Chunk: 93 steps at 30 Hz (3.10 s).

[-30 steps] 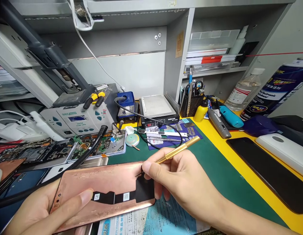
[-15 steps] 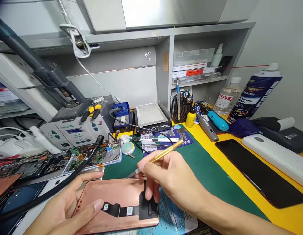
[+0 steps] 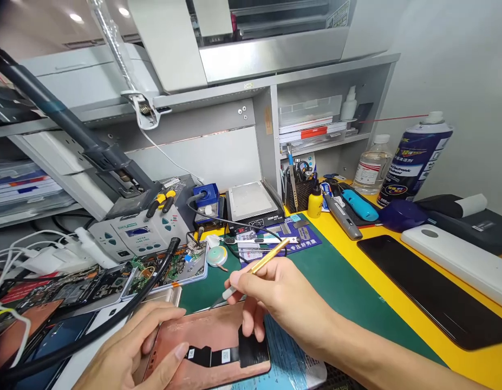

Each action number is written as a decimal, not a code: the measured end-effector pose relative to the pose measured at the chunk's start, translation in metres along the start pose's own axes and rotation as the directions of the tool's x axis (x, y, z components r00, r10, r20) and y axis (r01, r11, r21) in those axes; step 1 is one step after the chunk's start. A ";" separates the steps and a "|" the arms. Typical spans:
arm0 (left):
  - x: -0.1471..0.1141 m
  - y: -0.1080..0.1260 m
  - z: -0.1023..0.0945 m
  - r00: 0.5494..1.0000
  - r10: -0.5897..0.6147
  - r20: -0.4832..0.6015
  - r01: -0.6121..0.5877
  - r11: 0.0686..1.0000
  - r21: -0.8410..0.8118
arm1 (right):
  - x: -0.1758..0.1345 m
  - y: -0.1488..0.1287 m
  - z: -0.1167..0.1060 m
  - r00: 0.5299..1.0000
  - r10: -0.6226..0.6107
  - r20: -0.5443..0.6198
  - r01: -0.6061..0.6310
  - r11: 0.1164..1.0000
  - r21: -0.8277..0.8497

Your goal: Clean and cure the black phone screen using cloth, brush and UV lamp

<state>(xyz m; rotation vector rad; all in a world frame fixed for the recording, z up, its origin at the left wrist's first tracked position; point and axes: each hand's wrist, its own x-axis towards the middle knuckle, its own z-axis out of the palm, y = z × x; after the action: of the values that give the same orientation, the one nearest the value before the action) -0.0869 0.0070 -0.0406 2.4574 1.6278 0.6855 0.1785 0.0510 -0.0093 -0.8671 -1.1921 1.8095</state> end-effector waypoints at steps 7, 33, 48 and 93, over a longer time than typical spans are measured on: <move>0.012 0.033 -0.007 0.928 0.260 -0.268 -0.259 0.965 0.042 | -0.004 0.005 0.001 0.997 -0.002 0.083 0.003 1.000 -0.004; 0.036 0.060 -0.023 0.929 -0.315 0.192 0.349 0.581 -0.735 | -0.006 -0.007 0.001 0.999 -0.014 0.034 0.013 0.999 0.041; 0.032 0.051 -0.032 0.919 -0.373 0.124 0.331 0.563 -0.757 | -0.003 -0.001 -0.006 0.989 -0.066 -0.133 0.038 0.978 -0.204; 0.032 0.045 -0.025 0.934 -0.325 0.149 0.318 0.566 -0.761 | -0.002 -0.004 -0.002 0.987 0.149 -0.065 -0.154 0.985 -0.072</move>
<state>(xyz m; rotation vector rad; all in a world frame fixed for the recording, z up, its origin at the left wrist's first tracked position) -0.0491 0.0132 0.0072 1.4773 1.3068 1.0516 0.1818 0.0510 -0.0058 -1.0743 -1.1916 1.8540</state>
